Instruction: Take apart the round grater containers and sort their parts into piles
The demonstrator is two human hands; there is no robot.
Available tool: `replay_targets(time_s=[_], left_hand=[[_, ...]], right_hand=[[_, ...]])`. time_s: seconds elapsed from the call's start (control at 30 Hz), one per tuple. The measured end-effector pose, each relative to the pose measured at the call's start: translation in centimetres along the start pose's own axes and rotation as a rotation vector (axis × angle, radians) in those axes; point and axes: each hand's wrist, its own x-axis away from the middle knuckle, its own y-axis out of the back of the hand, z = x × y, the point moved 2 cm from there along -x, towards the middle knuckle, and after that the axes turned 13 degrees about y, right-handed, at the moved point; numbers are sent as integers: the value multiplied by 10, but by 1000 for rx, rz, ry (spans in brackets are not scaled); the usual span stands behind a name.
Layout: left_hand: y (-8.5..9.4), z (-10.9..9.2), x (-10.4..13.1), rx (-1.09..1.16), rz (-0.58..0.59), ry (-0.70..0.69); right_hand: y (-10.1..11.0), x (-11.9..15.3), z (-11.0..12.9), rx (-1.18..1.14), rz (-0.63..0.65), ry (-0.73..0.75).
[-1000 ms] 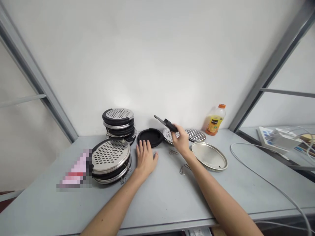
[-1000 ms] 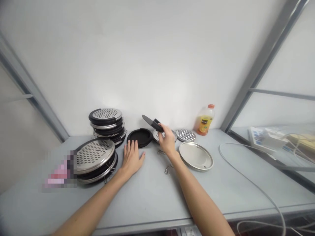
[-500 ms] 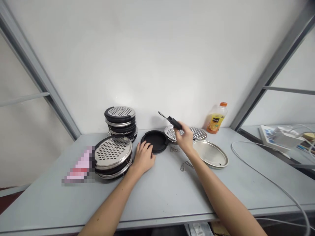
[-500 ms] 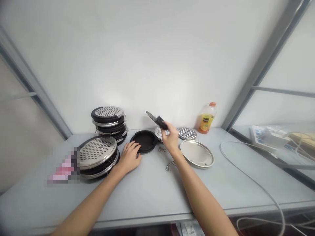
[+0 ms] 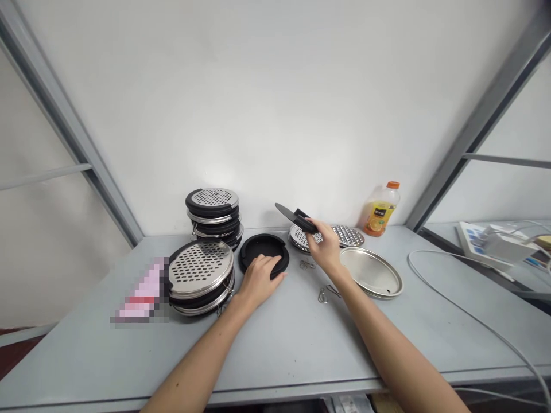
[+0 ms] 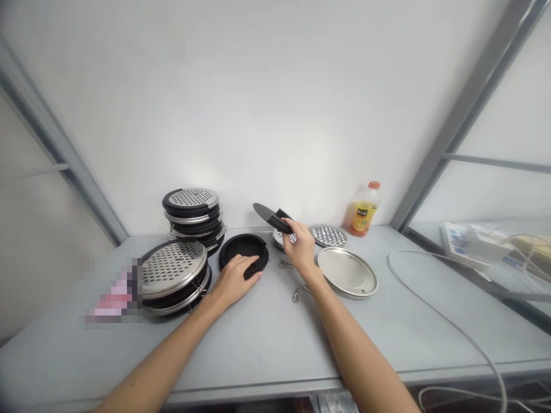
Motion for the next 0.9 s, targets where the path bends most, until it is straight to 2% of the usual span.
replay_targets(time_s=[0.1, 0.27, 0.37, 0.47, 0.6, 0.73, 0.83, 0.9], left_hand=[[6, -5, 3, 53, -11, -55], [16, -8, 13, -147, -120, 219], [17, -5, 16, -181, -84, 319], [13, -2, 16, -174, -18, 343], [8, -10, 19, -184, -38, 304], [8, -25, 21, -109, -70, 147], [13, -24, 20, -73, -70, 52], [15, -18, 19, -68, -11, 10]], right_hand=[[2, 2, 3, -13, 8, 40], [4, 9, -3, -77, 58, 149], [4, 11, -11, -68, 51, 141], [6, 10, -14, -29, 43, 112], [12, 6, -13, -4, 86, 86], [17, 4, -15, -6, 92, 73], [18, 5, -21, -22, 72, 75], [19, 4, -23, -65, 57, 75]])
